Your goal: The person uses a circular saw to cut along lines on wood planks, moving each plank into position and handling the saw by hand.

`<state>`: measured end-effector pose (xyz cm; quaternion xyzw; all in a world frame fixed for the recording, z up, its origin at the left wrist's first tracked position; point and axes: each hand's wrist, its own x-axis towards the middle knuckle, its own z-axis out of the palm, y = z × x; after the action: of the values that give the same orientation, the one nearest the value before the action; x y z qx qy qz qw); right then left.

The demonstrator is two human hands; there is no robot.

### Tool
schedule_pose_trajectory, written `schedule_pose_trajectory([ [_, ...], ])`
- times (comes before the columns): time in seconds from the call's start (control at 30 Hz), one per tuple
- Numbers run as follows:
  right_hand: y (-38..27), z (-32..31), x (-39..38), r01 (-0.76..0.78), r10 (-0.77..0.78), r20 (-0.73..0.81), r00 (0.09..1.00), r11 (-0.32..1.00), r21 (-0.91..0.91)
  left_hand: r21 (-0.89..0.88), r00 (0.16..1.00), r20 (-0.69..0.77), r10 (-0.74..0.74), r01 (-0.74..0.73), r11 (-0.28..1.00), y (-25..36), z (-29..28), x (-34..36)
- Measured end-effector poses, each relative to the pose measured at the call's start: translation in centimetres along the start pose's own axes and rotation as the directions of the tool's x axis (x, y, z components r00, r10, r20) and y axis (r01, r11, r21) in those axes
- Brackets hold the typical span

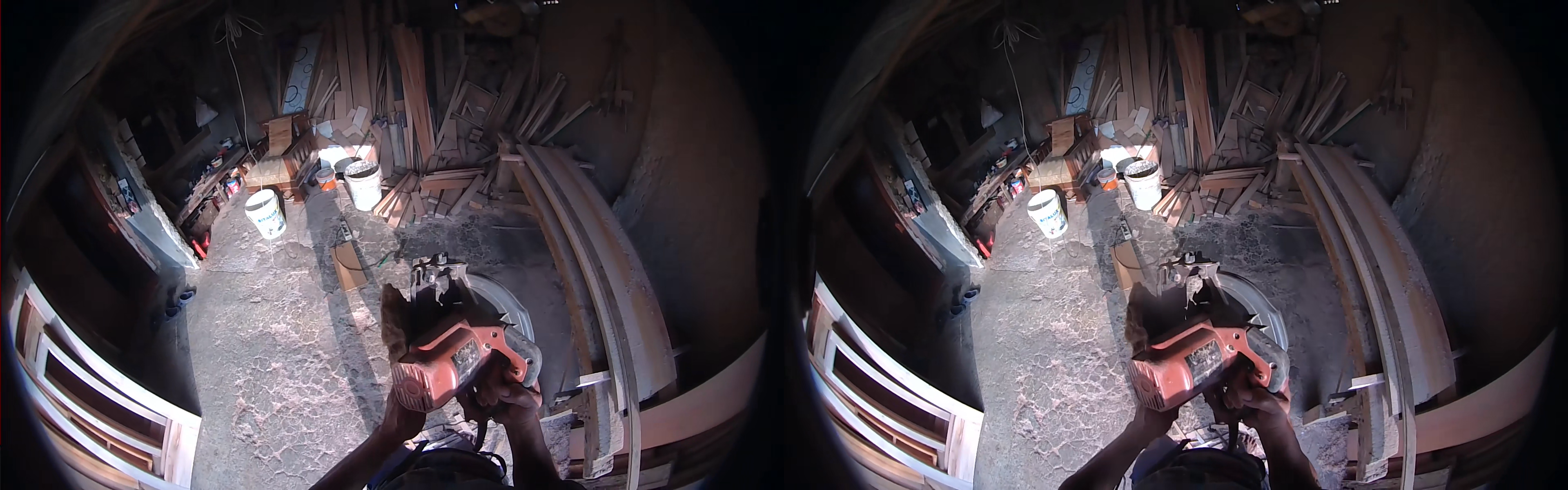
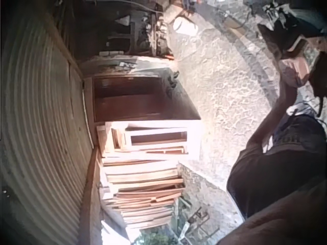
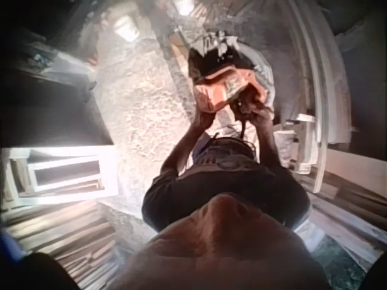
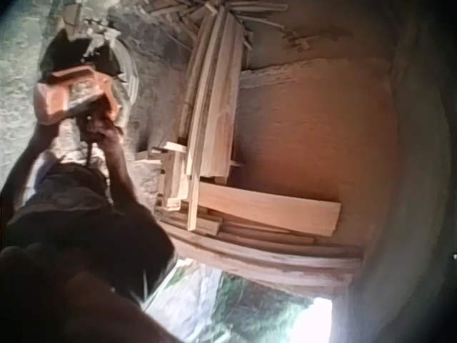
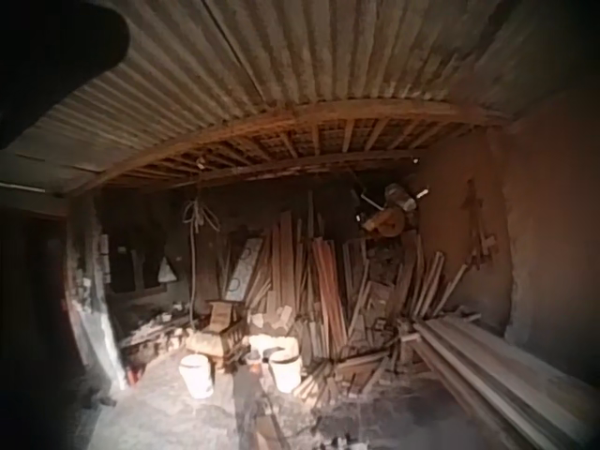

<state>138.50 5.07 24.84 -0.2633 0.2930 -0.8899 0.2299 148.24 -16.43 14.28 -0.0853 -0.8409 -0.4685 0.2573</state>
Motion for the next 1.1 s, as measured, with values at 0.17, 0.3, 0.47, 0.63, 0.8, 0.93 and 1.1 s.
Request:
schedule_pose_trajectory([
  [0.17,1.7,-1.3,0.0,0.023,-0.029,0.057,0.998,0.994,0.103,-0.925,0.965,0.216,-0.15,0.252,0.284,-1.9,-1.6,4.0],
  [0.3,1.2,-1.4,-0.9,0.032,-0.021,-0.144,0.989,0.997,0.075,-0.759,0.936,0.341,-0.091,0.331,0.561,1.3,-5.8,14.4],
  [0.47,2.0,1.5,-0.9,0.05,-0.001,-0.226,0.974,0.975,0.214,-0.573,0.934,0.358,0.015,0.207,0.793,-1.3,-6.6,19.5],
  [0.63,2.5,0.9,-2.6,0.099,-0.047,-0.362,0.931,0.987,0.126,-0.693,0.96,0.28,-0.013,0.211,0.69,-10.6,0.0,6.5],
  [0.8,3.1,-0.5,-4.7,0.124,-0.066,-0.497,0.865,0.989,0.083,-0.529,0.904,0.373,-0.208,0.391,0.753,-4.6,0.3,-1.2],
  [0.93,1.8,-0.4,-5.2,0.165,-0.12,-0.544,0.831,0.986,0.035,-0.1,0.96,0.255,-0.119,0.148,0.984,-2.8,-0.1,-5.9],
  [1.1,0.5,-0.7,-6.8,0.194,-0.124,-0.538,0.834,0.978,0.075,0.043,0.956,0.288,-0.048,0.037,0.998,-6.7,3.1,-1.1],
])
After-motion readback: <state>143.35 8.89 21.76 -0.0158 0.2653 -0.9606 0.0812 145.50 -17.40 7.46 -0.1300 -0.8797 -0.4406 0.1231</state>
